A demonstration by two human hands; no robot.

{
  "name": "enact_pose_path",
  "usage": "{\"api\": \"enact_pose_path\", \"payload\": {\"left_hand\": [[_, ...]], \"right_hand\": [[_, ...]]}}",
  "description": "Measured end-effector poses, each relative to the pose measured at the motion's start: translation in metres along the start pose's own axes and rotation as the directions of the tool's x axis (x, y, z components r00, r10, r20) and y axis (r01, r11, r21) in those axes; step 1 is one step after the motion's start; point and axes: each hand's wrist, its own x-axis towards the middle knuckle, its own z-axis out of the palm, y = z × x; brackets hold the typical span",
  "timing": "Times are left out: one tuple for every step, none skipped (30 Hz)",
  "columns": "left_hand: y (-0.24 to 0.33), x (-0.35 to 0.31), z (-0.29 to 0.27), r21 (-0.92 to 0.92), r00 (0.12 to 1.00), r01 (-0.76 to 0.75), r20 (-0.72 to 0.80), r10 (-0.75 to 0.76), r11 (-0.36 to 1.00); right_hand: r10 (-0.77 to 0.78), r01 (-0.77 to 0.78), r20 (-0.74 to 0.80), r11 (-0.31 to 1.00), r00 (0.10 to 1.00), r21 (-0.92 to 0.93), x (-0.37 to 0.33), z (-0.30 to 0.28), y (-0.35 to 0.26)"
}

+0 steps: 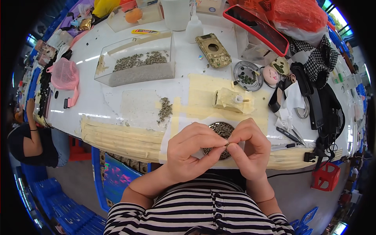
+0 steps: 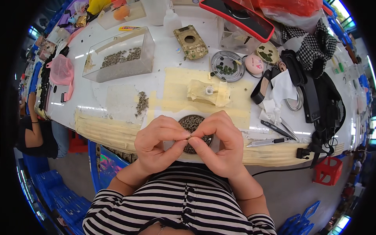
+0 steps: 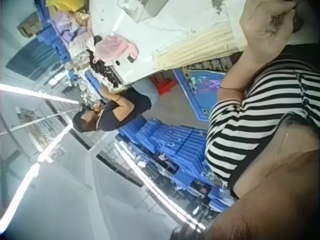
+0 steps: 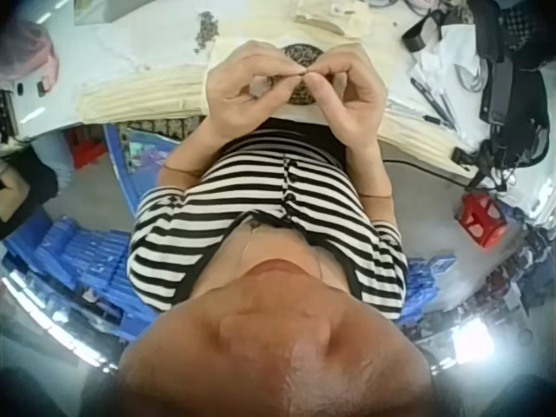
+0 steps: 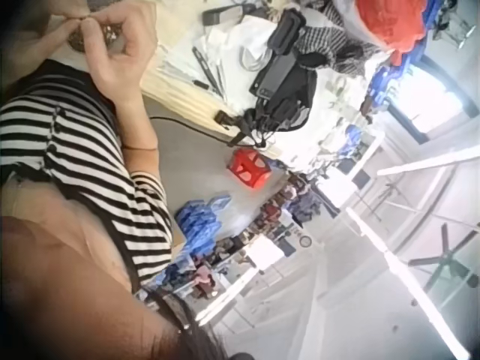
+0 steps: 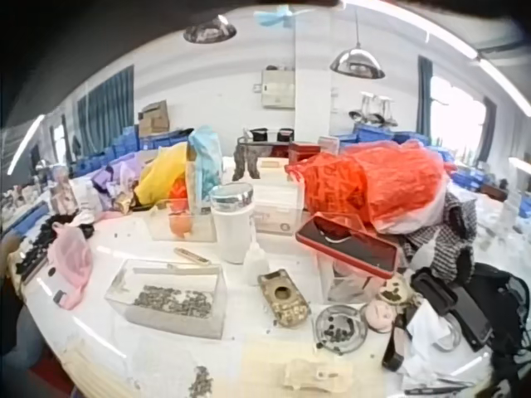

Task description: Assembling tiny components and pins into mechanical parts for toy tanks.

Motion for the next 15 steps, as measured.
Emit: {"api": "enact_pose_path", "payload": {"left_hand": [[-0.001, 0.003, 0.000, 0.003, 1.000, -0.020, -0.002, 0.020, 1.000], [0.000, 0.004, 0.001, 0.033, 1.000, -0.025, -0.005, 0.025, 0.999], [0.001, 0.003, 0.001, 0.062, 0.999, -0.039, -0.011, 0.039, 0.997], [0.001, 0.002, 0.002, 0.090, 0.998, -0.058, -0.015, 0.059, 0.994], [0.002, 0.002, 0.003, 0.118, 0.997, -0.076, -0.018, 0.079, 0.990], [0.002, 0.003, 0.003, 0.123, 0.996, -0.084, -0.023, 0.087, 0.989], [0.003, 0.005, 0.004, 0.130, 0.995, -0.089, -0.025, 0.093, 0.988], [0.003, 0.006, 0.004, 0.136, 0.995, -0.094, -0.027, 0.098, 0.986], [0.003, 0.007, 0.003, 0.149, 0.995, -0.093, -0.010, 0.096, 0.984], [0.004, 0.008, 0.001, 0.162, 0.995, -0.095, 0.009, 0.095, 0.982], [0.004, 0.008, -0.001, 0.174, 0.995, -0.097, 0.027, 0.094, 0.980], [0.004, 0.008, -0.003, 0.180, 0.994, -0.100, 0.052, 0.092, 0.979], [0.005, 0.008, -0.005, 0.184, 0.993, -0.103, 0.075, 0.091, 0.978], [0.005, 0.007, -0.007, 0.188, 0.991, -0.107, 0.098, 0.090, 0.976], [0.005, 0.008, -0.008, 0.202, 0.990, -0.118, 0.096, 0.100, 0.972]], "right_hand": [[-0.024, 0.024, -0.018, 0.999, 1.000, -0.025, 0.003, 0.001, 0.000], [-0.049, 0.047, -0.035, 0.998, 0.998, -0.050, 0.004, 0.002, -0.001], [-0.094, 0.089, -0.043, 0.990, 0.995, -0.106, 0.003, 0.003, 0.000], [-0.143, 0.133, -0.051, 0.977, 0.988, -0.164, 0.002, 0.003, 0.000], [-0.192, 0.176, -0.057, 0.959, 0.980, -0.222, 0.002, 0.004, 0.001], [-0.194, 0.177, -0.058, 0.959, 0.979, -0.220, 0.003, 0.003, 0.000], [-0.194, 0.177, -0.061, 0.961, 0.979, -0.214, 0.003, 0.004, 0.000], [-0.193, 0.176, -0.064, 0.962, 0.979, -0.209, 0.003, 0.003, 0.001], [-0.193, 0.177, -0.060, 0.961, 0.979, -0.212, 0.004, 0.003, 0.001], [-0.195, 0.179, -0.057, 0.960, 0.979, -0.214, 0.004, 0.003, 0.001], [-0.196, 0.180, -0.054, 0.959, 0.979, -0.218, 0.004, 0.003, 0.001], [-0.197, 0.183, -0.046, 0.959, 0.979, -0.217, 0.004, 0.003, 0.002], [-0.198, 0.185, -0.038, 0.958, 0.979, -0.218, 0.003, 0.002, 0.001], [-0.199, 0.188, -0.029, 0.957, 0.980, -0.220, 0.003, 0.002, 0.001], [-0.207, 0.196, -0.026, 0.954, 0.978, -0.226, 0.004, 0.002, 0.002]]}}
